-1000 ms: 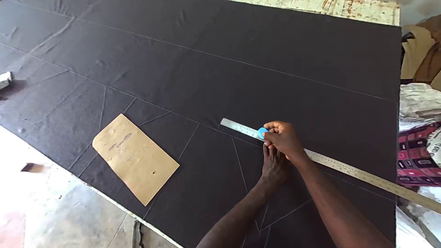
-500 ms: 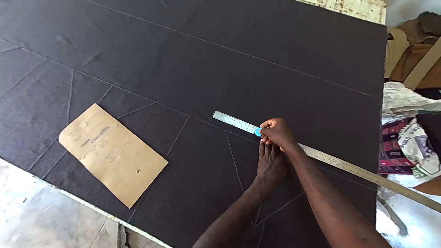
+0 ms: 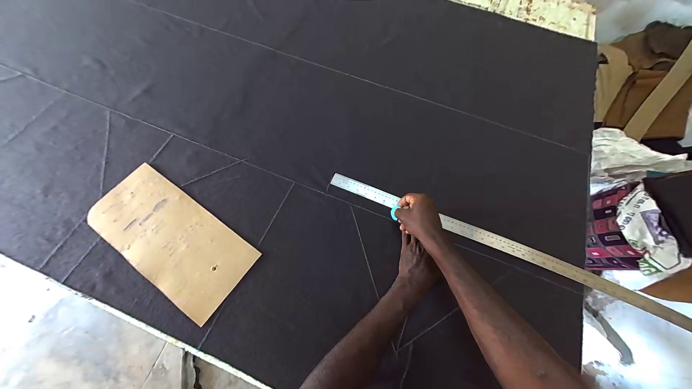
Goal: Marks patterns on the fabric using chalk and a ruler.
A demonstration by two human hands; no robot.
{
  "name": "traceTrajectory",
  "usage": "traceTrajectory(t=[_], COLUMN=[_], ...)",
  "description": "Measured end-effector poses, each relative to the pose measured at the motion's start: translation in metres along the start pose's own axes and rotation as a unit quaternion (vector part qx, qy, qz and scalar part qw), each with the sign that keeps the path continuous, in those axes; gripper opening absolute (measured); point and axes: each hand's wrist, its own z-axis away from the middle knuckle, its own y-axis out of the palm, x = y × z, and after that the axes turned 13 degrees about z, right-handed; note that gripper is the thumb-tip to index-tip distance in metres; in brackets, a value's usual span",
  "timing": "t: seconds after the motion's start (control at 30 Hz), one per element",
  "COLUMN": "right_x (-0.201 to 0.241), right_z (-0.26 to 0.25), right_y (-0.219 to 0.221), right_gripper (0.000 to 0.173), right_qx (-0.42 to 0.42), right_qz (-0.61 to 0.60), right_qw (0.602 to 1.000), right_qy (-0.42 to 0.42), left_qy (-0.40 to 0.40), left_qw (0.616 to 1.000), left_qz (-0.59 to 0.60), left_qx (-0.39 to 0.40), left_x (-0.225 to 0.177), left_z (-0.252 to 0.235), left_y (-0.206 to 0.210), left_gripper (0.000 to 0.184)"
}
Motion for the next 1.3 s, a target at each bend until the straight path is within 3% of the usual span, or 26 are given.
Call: traceTrajectory(t=[0.1, 0.2, 0.23, 0.37, 0.43, 0.53, 0.67, 0.77, 0.9, 1.17, 1.3], right_x=[0.001, -0.001, -0.004, -0.035, -0.065, -0.123, -0.202, -0.227, -0.239, -0.249, -0.251], right_z=[-0.003, -0.006, -0.002, 0.037, 0.061, 0.087, 0.101, 0.111, 0.111, 0.105, 0.104], right_y=[0.001, -0.014, -0.018, -0.042, -0.046, -0.055, -0.065, -0.065, -0.065, -0.058, -0.064], right_gripper=[0.012, 0.011, 0.012, 0.02, 0.026, 0.026, 0.024, 0.025, 0.024, 0.023, 0.023], right_qx=[0.013, 0.176, 0.193, 0.083, 0.005, -0.117, -0.239, -0.25, -0.225, -0.242, -0.232], right_qz=[0.007, -0.087, -0.117, -0.221, -0.247, -0.178, -0.011, 0.072, 0.059, -0.002, -0.081], right_qw=[1.0, 0.981, 0.974, 0.971, 0.969, 0.977, 0.97, 0.964, 0.97, 0.969, 0.966], right_qy=[-0.006, 0.002, 0.007, -0.019, -0.017, 0.012, 0.043, 0.057, 0.064, 0.059, 0.077], left_qy=[0.005, -0.009, -0.011, 0.012, -0.006, -0.022, -0.009, -0.02, -0.034, 0.079, 0.08], left_qw=[1.0, 1.0, 0.999, 0.999, 0.999, 0.993, 0.99, 0.986, 0.982, 0.966, 0.972], left_qz=[0.0, -0.019, -0.027, -0.046, -0.043, -0.106, -0.128, -0.126, -0.126, -0.102, -0.052], left_qx=[0.001, 0.015, 0.018, -0.027, -0.003, 0.049, 0.066, 0.106, 0.14, 0.225, 0.216], left_x=[0.003, -0.004, -0.006, -0.001, 0.004, 0.01, 0.018, 0.003, -0.013, -0.047, -0.066], left_z=[0.003, 0.001, 0.001, -0.004, -0.001, -0.016, -0.019, -0.022, -0.037, -0.066, -0.058], left_y=[0.001, -0.002, -0.003, 0.005, 0.005, 0.011, 0.011, -0.01, -0.02, 0.055, 0.041], left_gripper=[0.055, 0.041, 0.037, 0.039, 0.063, 0.075, 0.077, 0.071, 0.063, 0.043, 0.039])
